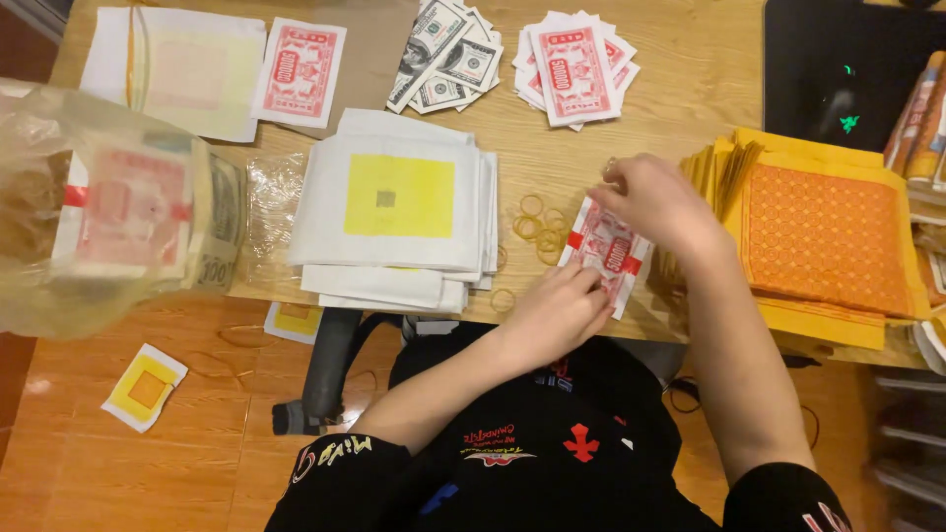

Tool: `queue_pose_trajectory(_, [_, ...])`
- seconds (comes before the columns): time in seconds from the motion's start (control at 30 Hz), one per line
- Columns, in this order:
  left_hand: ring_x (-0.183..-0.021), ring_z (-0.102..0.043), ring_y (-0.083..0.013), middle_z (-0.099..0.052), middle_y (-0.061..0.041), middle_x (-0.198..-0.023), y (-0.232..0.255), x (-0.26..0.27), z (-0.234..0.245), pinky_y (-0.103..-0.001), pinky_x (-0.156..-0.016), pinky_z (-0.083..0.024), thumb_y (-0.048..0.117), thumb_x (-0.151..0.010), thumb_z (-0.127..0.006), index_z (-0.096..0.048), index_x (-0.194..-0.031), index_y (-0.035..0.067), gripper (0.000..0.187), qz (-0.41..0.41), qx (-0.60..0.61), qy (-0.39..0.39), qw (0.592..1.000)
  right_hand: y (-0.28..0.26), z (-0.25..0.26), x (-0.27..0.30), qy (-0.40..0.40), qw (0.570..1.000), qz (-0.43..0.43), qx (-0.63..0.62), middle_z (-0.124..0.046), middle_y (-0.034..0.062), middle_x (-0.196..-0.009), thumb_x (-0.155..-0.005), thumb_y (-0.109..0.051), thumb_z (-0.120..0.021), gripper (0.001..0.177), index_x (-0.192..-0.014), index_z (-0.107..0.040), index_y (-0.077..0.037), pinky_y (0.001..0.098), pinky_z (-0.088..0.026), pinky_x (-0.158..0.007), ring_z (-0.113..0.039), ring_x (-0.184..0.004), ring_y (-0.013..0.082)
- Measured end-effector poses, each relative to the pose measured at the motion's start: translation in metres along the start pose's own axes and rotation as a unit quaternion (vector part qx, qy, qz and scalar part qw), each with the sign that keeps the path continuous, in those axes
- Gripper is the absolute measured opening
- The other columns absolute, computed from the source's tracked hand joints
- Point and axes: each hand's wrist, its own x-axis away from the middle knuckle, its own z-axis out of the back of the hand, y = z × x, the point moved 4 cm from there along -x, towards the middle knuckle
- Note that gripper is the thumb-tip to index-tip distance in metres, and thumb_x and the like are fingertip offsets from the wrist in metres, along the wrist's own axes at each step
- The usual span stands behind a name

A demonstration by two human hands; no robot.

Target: Sorting and stacking ritual paper money on a desk

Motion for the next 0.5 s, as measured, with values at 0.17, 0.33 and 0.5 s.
queue_pose_trajectory(0.17, [-0.086,-0.055,-0.0312,-0.055,-0.010,-0.087,0.000,0.004,-0.007,-0.044,-0.072,-0.048,0.023,-0.090,-0.062,-0.064,-0.078,0.005,0.022,0.001,-0.016,0.008,1.000,0.043,-0.031,-0.024,-0.003,0.999,-0.006,0.052,-0.058,0.0224,-0.118,-0.077,-0.042,-0.076,0.057,-0.118,-0.062,-0.006,0.0474,-0.042,-0.090,-0.052,-0.112,0.0404])
queue_pose_trajectory(0.33, [-0.083,-0.053,-0.0319,-0.052,-0.010,-0.082,-0.004,-0.001,0.002,-0.044,-0.071,-0.046,0.019,-0.092,-0.063,-0.061,-0.076,0.004,0.022,-0.022,0.007,0.044,0.999,0.027,0.004,0.006,-0.036,0.999,0.022,0.001,-0.060,0.0124,-0.068,-0.091,-0.031,-0.063,0.036,-0.070,-0.062,-0.002,0.0400,-0.036,-0.059,-0.051,-0.064,0.0230])
queue_pose_trajectory(0.5, [-0.103,-0.055,-0.0224,-0.056,-0.010,-0.108,-0.023,-0.011,0.059,-0.035,-0.094,-0.043,0.027,-0.091,-0.067,-0.055,-0.127,0.005,0.044,0.154,0.201,0.183,0.950,0.028,0.041,0.041,-0.022,0.964,0.169,-0.206,-0.066,0.0018,-0.081,-0.095,-0.019,-0.062,0.015,-0.091,-0.066,-0.006,0.0270,-0.046,-0.060,-0.058,-0.075,0.0102])
